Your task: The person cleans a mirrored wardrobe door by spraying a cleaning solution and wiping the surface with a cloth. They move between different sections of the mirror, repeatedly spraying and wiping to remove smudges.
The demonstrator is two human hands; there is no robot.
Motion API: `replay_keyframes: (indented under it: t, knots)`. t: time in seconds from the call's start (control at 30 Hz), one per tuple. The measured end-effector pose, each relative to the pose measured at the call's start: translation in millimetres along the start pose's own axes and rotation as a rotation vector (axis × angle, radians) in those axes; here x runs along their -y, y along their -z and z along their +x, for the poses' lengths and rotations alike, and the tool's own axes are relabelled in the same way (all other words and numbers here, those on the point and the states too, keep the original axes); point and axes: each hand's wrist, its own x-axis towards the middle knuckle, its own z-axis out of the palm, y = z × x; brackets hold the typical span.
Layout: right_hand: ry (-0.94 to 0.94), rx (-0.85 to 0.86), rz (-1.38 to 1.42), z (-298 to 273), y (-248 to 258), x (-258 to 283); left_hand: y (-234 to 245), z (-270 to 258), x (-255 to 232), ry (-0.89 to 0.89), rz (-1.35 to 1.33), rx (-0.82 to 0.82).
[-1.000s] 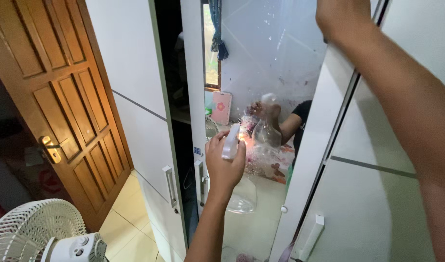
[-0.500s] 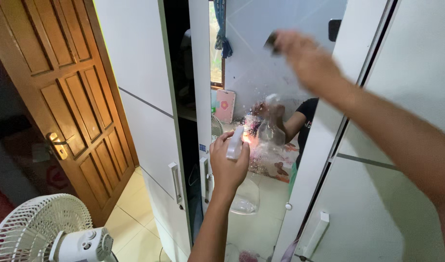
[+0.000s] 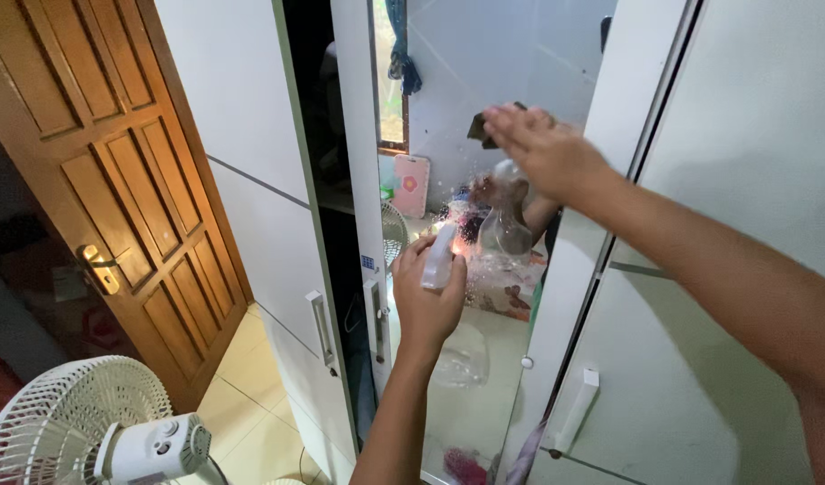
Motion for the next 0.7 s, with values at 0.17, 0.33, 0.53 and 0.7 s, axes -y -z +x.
replay_keyframes:
  t: [0.17, 0.33, 0.53, 0.7]
  knots:
    - [-0.274, -0.089, 0.047, 23.7, 31.0, -87.9, 7.2, 1.0, 3.0, 0.022, 0.051, -0.008]
    - [-0.758, 0.278, 0.334, 59.7, 29.8, -96.5, 6.4, -4.8, 8.2, 0.028, 0.052, -0.024]
    - [-0.049, -0.24, -0.065, 12.5, 30.2, -5.2, 9.1, -5.2, 6.4, -0.001, 0.052, -0.046]
    - [-0.387, -0.089, 0.264, 18.6, 34.3, -50.1, 22.1, 2.7, 0.3, -0.011, 0.051, -0.075]
